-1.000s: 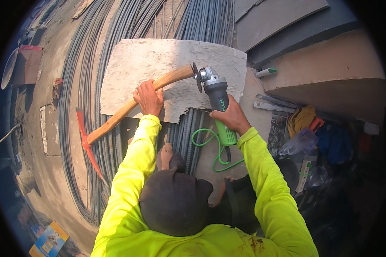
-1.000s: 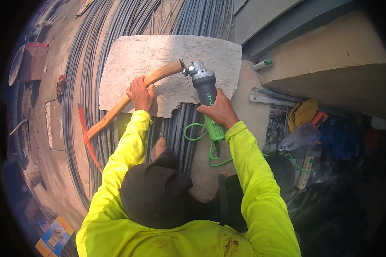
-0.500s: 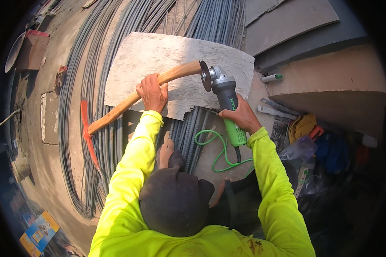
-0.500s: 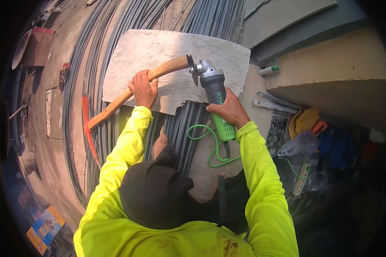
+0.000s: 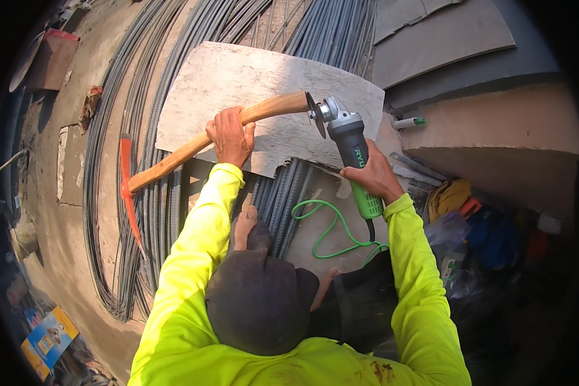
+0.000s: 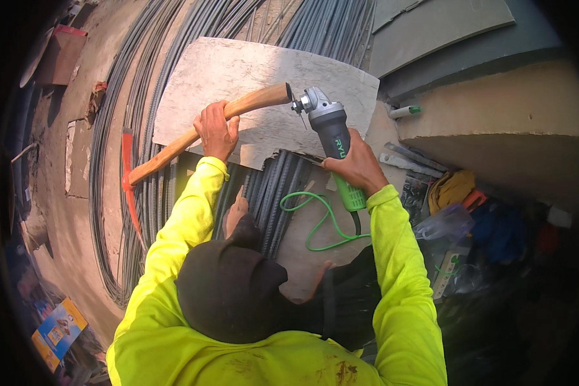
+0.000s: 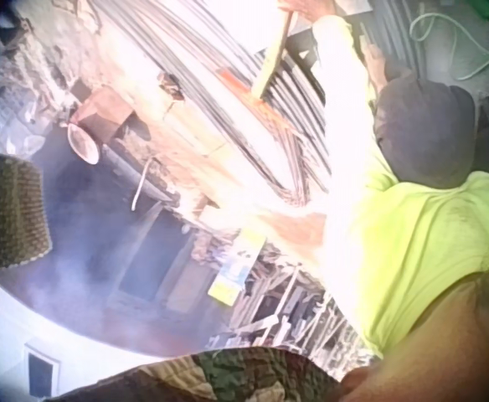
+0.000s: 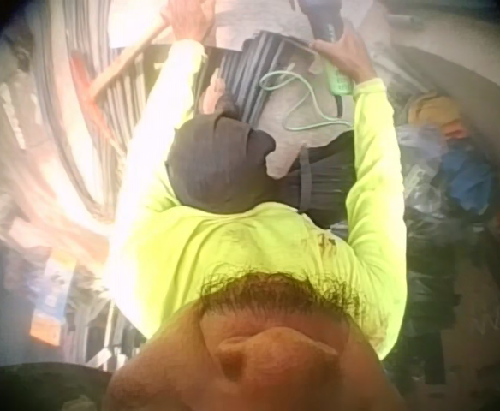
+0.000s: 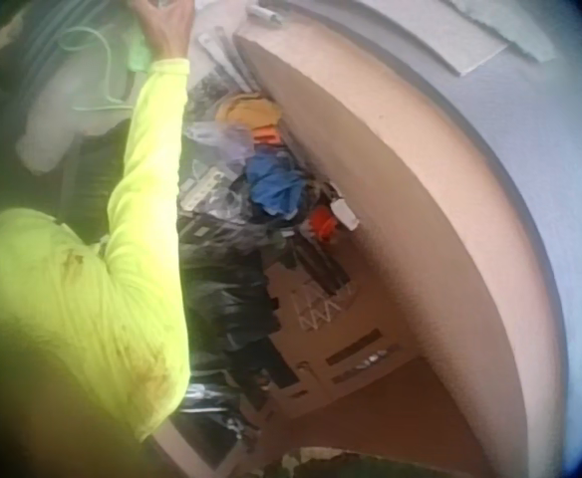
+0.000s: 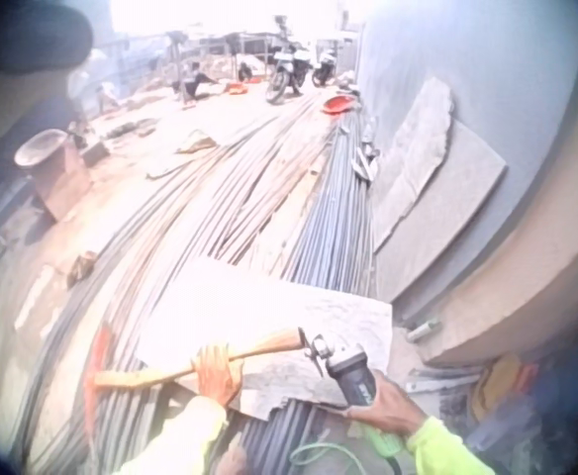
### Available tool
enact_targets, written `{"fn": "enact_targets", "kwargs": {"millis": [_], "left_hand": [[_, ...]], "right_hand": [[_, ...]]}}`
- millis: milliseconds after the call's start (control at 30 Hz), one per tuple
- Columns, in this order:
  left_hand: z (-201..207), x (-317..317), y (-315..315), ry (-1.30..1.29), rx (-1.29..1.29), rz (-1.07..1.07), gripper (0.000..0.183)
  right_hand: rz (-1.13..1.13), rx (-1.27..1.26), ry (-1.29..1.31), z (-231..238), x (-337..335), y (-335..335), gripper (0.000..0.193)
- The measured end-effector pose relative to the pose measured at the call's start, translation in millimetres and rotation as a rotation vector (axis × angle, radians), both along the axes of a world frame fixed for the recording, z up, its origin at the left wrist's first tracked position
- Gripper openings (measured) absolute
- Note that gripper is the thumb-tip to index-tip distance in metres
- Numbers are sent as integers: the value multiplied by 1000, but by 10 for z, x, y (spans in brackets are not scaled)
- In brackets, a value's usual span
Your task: The person uses an angle grinder to sand and smooth the wooden handle of a pickaxe while holding it against a piece of wood.
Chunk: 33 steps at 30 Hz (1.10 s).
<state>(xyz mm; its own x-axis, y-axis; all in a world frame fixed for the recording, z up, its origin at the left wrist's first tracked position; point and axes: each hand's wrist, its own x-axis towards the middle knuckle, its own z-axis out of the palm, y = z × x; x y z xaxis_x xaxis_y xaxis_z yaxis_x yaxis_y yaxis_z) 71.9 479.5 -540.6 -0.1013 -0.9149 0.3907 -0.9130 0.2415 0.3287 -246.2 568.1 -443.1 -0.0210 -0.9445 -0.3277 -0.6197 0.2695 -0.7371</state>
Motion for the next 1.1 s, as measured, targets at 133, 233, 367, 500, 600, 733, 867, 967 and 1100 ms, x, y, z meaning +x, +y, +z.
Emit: {"fn": "enact_targets", "kwargs": {"millis": [133,233,367,500,600,733,867,967,1100], "left_hand": [[17,10,66,30,4,-31,49],[28,-11,93,35,11,-44,49],[14,12,117,63,-3,-66,49],[-22,45,111,11,-15,-59,53],[-60,17,116,15,-17,-69,53],[-66,15,135,39,4,-78,49],[-95,26,117,61,1,-85,47],[-54,12,60,27,58,-45,47],[-23,35,-15,18,51,-17,48]], "right_hand": [[43,-27,67,32,-71,-67,77],[59,-24,114,83,-89,-110,76],[95,-44,137,179,-131,-136,75],[152,-87,118,252,-190,-138,74],[194,-99,173,282,-260,-171,75],[239,-153,258,262,-250,-160,77],[245,-255,344,118,-187,-8,80],[201,-286,395,30,-132,113,85],[147,-295,451,-37,-81,173,87]]}}
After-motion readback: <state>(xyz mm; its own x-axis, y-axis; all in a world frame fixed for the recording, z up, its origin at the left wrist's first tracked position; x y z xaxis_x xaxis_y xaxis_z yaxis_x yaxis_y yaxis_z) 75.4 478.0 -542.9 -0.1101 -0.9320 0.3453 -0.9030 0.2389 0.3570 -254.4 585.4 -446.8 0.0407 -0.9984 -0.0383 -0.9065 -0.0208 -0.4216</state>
